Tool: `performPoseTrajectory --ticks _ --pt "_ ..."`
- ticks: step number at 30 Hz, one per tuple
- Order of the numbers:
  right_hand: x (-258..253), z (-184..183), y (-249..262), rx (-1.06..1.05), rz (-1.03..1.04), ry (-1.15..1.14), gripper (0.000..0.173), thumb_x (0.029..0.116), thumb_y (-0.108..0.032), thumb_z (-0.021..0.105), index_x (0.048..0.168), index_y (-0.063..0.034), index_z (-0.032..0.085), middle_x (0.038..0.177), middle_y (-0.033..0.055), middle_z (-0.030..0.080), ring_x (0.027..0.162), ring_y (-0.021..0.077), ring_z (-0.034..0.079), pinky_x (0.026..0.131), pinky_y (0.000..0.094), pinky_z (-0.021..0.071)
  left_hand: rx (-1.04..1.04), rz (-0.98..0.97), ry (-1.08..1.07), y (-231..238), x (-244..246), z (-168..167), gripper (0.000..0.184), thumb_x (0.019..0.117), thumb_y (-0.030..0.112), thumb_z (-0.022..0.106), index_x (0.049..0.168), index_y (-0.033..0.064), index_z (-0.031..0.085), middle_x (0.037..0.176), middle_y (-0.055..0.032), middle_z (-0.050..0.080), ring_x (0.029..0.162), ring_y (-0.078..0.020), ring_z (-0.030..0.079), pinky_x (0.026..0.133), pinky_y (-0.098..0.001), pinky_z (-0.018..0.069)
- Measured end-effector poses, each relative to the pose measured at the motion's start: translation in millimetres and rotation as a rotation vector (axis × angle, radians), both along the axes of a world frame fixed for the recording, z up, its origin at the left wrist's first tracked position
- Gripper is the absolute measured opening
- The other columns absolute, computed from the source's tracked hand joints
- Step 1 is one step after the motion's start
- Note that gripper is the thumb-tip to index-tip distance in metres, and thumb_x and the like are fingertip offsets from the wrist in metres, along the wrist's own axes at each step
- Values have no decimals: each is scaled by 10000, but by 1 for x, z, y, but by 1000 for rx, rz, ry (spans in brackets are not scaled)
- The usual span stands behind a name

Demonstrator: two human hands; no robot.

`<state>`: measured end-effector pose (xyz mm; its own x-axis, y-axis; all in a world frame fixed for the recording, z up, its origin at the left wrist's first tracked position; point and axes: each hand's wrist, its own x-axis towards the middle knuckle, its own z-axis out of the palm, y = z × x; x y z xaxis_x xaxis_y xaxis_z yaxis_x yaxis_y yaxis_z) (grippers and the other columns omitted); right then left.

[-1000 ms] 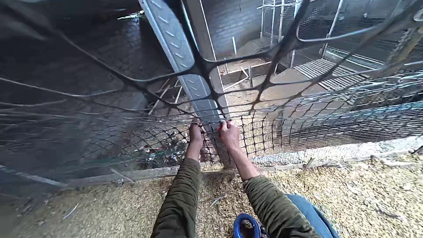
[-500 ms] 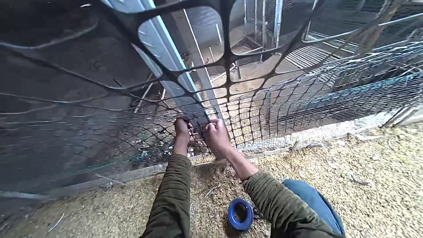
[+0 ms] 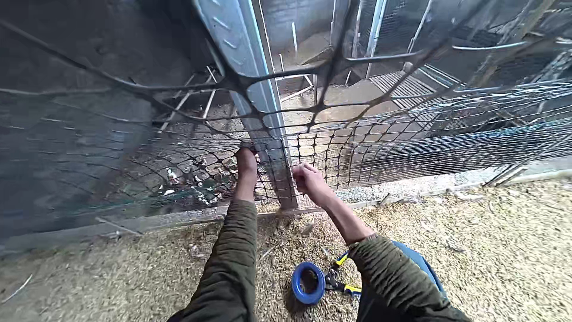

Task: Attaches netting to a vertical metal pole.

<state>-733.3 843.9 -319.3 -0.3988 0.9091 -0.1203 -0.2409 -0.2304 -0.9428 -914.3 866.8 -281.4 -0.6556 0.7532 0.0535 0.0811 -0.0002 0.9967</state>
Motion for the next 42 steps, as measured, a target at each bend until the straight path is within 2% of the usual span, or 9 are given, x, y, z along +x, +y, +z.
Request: performPoseTrajectory --ticks 3,6,10,17,24,28,31,35,42 --pt "7 5 -4 94 31 -116 320 1126 -161 316 1275 -9 555 744 18 581 572 99 568 556 282 539 -42 -26 -27 0 -1 4 371 1105 239 299 948 45 574 815 -33 495 723 -137 474 680 -343 425" --pt "5 4 1 208 -24 -348 413 1135 -275 307 1409 -77 545 713 14 491 528 110 430 503 302 403 -9 -47 36 3 -6 2 394 1099 261 323 966 29 612 811 -43 529 724 -144 501 688 -372 449" --pt "-3 14 -1 186 -73 -338 392 1103 -237 254 1248 4 526 683 -18 443 525 96 407 507 289 390 9 -69 34 2 -7 2 395 1097 254 353 951 7 625 835 -79 570 772 -167 538 734 -403 465" --pt "-15 29 5 489 -291 -657 303 1090 -196 473 1202 26 646 938 154 681 816 240 658 794 442 550 3 -134 48 0 -12 0 531 1127 342 299 1071 -46 657 1012 -175 655 952 -239 612 883 -478 492" --pt "-1 106 -45 785 -363 -865 200 1060 -155 533 1093 -16 673 776 98 654 647 218 626 621 443 535 32 -225 44 -2 -18 1 552 1132 347 281 1094 -54 659 1034 -189 660 991 -256 617 908 -496 488" --pt "14 136 -84 956 -410 -1004 128 1011 -149 560 998 -72 661 641 -3 554 536 117 527 509 337 446 35 -258 45 -1 -20 -3 530 1121 363 322 1134 -36 670 1062 -192 674 1022 -271 627 922 -510 487" --pt "13 136 -87 921 -421 -1105 124 997 -136 573 949 -59 658 627 16 550 547 154 547 522 376 453 18 -269 29 -2 -20 -2 567 1123 394 319 1165 -49 670 1145 -225 680 1116 -303 631 996 -541 469" --pt "6 129 -73 635 -215 -1275 186 993 -192 619 963 -26 699 772 125 663 760 304 664 712 543 522 9 -290 47 -2 -21 -2 594 1124 422 300 1193 -31 679 1175 -220 691 1152 -303 638 1024 -540 463" --pt "36 135 -92 685 -155 -1265 162 962 -184 640 846 -78 684 653 17 577 602 156 555 578 410 457 -12 -311 61 -6 -23 2 582 1127 404 291 1169 -32 675 1141 -226 682 1096 -308 635 966 -550 473"
